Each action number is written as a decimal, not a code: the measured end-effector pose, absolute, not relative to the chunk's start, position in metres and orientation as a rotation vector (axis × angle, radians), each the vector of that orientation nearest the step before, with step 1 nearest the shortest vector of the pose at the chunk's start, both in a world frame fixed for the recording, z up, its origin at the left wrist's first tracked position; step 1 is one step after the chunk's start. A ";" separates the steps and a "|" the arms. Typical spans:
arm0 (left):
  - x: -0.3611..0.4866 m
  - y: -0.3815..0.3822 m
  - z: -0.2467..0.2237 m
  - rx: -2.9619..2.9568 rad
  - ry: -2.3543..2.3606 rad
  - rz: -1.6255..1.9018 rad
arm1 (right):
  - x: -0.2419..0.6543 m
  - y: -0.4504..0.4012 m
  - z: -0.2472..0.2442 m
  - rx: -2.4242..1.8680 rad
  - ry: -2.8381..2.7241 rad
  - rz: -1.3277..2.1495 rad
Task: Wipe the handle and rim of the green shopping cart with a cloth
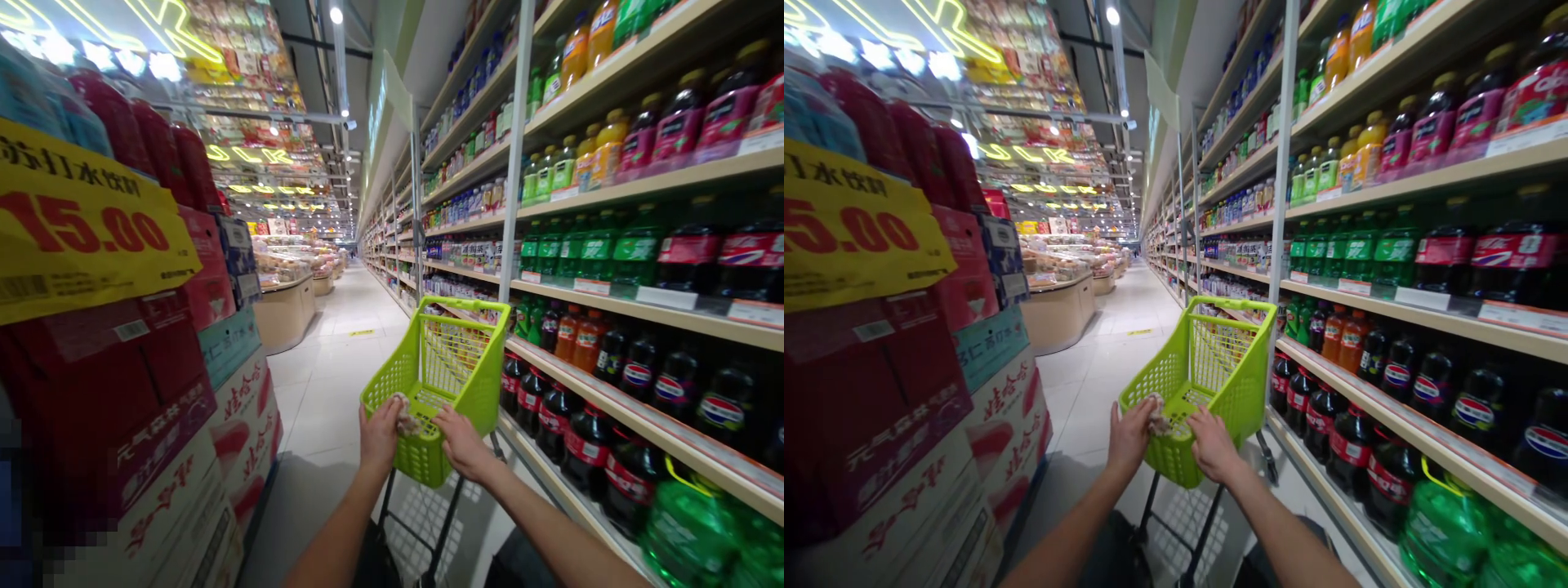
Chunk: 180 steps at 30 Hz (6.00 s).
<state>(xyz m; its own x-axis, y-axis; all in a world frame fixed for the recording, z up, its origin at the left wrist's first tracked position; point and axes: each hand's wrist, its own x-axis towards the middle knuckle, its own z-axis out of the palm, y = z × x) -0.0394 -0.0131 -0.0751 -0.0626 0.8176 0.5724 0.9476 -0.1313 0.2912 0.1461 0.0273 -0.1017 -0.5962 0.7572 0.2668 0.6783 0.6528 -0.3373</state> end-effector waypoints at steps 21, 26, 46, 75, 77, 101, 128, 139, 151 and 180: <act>-0.037 -0.009 -0.101 -2.079 -1.918 -0.710 | 0.177 0.023 -0.130 -1.037 -2.312 0.355; -0.001 -0.010 -0.108 -2.183 -1.805 -0.725 | 0.169 0.021 -0.137 -1.059 -2.214 0.345; -0.002 -0.012 -0.115 -2.271 -1.722 -0.671 | 0.171 0.008 -0.143 -1.208 -2.214 0.137; -0.004 -0.009 -0.103 -2.216 -1.838 -0.601 | 0.180 0.019 -0.138 -1.159 -1.992 0.120; -0.013 -0.009 -0.104 -2.126 -1.911 -0.613 | 0.177 0.018 -0.137 -1.170 -2.023 0.071; -0.007 -0.007 -0.103 -2.245 -1.827 -0.552 | 0.183 0.019 -0.136 -1.103 -2.095 0.022; 0.040 -0.007 -0.110 -2.467 -1.644 -0.631 | 0.195 0.022 -0.148 -1.047 -2.061 -0.045; 0.022 -0.008 -0.098 -2.418 -2.034 -1.050 | 0.176 0.005 -0.138 -1.000 -2.081 -0.044; -0.045 -0.012 -0.090 -2.297 -2.233 -0.307 | 0.186 0.041 -0.118 -1.090 -2.017 -0.038; -0.025 -0.001 -0.078 -2.417 -2.050 -0.033 | 0.206 0.009 -0.189 -0.861 -2.263 -0.102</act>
